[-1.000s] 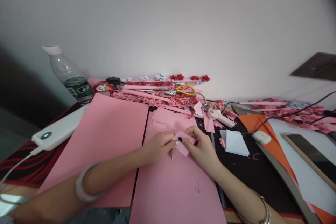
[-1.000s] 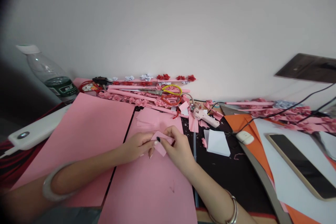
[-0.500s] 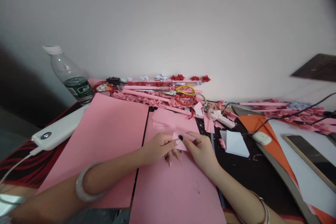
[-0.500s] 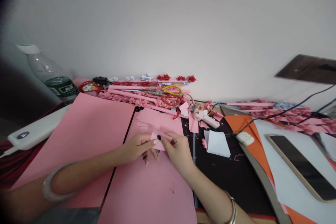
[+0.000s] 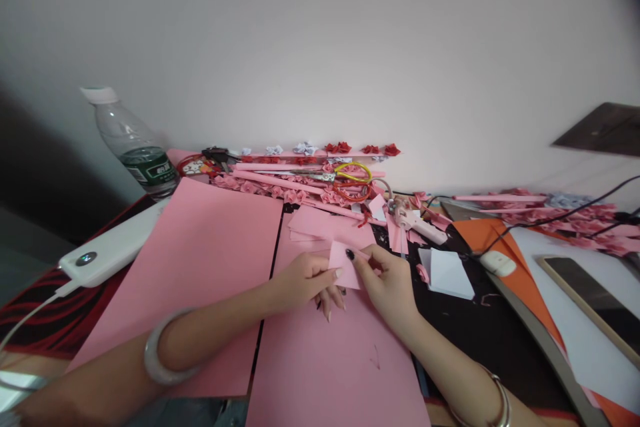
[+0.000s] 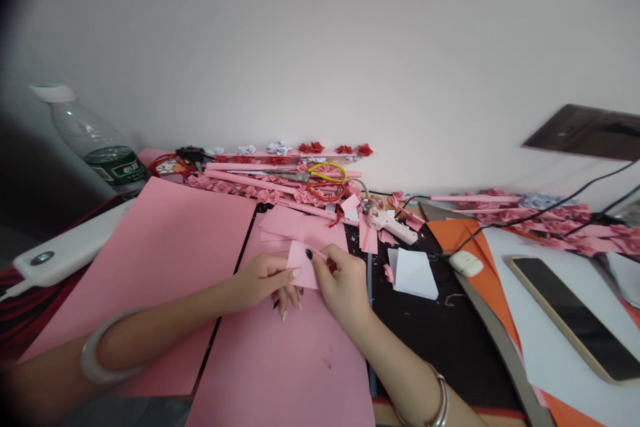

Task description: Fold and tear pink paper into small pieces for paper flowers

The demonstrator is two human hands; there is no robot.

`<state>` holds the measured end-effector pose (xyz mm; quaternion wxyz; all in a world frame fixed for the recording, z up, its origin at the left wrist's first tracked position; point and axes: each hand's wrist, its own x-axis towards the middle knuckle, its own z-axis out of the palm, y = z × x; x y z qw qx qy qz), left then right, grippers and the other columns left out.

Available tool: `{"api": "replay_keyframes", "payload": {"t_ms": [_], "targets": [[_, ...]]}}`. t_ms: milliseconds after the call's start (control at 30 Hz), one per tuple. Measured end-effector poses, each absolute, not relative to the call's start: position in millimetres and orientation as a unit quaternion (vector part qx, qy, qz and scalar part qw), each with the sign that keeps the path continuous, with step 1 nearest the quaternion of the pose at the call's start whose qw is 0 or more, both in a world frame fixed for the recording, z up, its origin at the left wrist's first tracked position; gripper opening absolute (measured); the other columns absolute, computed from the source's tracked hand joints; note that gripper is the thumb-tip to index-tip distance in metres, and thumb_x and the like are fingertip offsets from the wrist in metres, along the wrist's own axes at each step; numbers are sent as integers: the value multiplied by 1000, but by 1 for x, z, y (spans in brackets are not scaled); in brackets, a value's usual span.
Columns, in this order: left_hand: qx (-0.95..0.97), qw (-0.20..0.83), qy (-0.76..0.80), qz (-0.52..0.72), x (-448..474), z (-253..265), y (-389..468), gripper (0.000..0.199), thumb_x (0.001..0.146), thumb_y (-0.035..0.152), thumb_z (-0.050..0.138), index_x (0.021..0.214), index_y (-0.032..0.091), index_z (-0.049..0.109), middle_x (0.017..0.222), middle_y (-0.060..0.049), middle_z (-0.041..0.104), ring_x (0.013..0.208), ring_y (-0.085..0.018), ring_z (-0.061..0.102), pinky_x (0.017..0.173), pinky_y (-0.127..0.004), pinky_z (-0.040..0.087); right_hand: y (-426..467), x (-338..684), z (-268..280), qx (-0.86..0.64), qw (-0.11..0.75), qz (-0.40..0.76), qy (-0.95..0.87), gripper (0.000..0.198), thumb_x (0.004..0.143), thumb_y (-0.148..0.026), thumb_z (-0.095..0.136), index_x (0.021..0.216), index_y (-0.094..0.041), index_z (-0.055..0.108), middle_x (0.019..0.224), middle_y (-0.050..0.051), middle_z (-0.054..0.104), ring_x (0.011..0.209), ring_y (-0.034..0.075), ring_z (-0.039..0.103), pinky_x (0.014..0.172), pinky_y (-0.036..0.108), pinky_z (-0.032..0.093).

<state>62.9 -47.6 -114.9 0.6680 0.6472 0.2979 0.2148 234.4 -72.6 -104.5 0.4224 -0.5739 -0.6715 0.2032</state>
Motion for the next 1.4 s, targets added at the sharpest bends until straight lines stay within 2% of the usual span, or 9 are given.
{"api": "replay_keyframes", "payload": {"t_ms": [133, 300, 400, 533, 767, 1000, 1167, 1400], "targets": [[642, 675, 297, 211, 62, -116, -47, 34, 87, 38, 39, 73, 11, 53, 69, -9, 68, 44, -9, 60, 41, -17, 36, -72, 235, -105, -574, 455, 224, -643, 19, 80, -25, 52, 64, -17, 55, 57, -1, 54, 51, 11, 46, 49, 21, 34], [641, 675, 290, 223, 60, -120, -45, 36, 87, 39, 39, 71, 10, 54, 67, -9, 68, 44, -10, 60, 41, -17, 36, -70, 238, -100, -572, 517, 257, -583, 24, 81, -30, 53, 60, -18, 49, 53, -3, 48, 48, 10, 42, 47, 22, 33], [638, 670, 299, 233, 60, -120, -45, 39, 88, 39, 38, 71, 9, 56, 68, -10, 68, 45, -10, 60, 41, -17, 37, -68, 240, -98, -540, 540, 312, -564, 22, 83, -33, 50, 65, -18, 49, 54, -3, 48, 49, 10, 43, 49, 22, 35], [644, 665, 299, 232, 59, -119, -45, 38, 89, 37, 37, 71, 9, 56, 67, -8, 68, 46, -9, 60, 42, -17, 37, -68, 239, -101, -518, 482, 385, -592, 18, 79, -35, 55, 74, -17, 54, 57, -3, 47, 51, 10, 42, 47, 21, 33], [666, 625, 315, 258, 59, -119, -46, 29, 87, 35, 41, 82, 10, 57, 70, -6, 67, 45, -9, 59, 44, -18, 39, -69, 236, -102, -519, 385, 428, -632, 27, 77, -39, 55, 62, -17, 49, 51, -5, 42, 44, 8, 36, 41, 21, 25], [668, 637, 286, 257, 57, -113, -44, 31, 85, 35, 45, 74, 10, 61, 66, -4, 65, 44, -8, 55, 45, -18, 38, -66, 238, -104, -459, 380, 533, -601, 40, 86, -45, 37, 59, -17, 47, 46, -4, 43, 39, 8, 36, 40, 21, 26], [668, 654, 273, 228, 54, -115, -44, 32, 82, 36, 50, 71, 10, 66, 63, -6, 66, 45, -8, 53, 47, -20, 41, -62, 240, -111, -447, 365, 579, -576, 40, 82, -49, 43, 62, -16, 51, 46, -4, 42, 39, 8, 33, 39, 21, 26], [652, 670, 272, 228, 54, -114, -45, 28, 76, 35, 59, 68, 10, 68, 65, -6, 67, 46, -8, 53, 47, -19, 45, -61, 240, -113, -452, 395, 587, -543, 38, 80, -47, 48, 57, -17, 46, 48, -4, 41, 41, 7, 29, 41, 21, 26]]}}
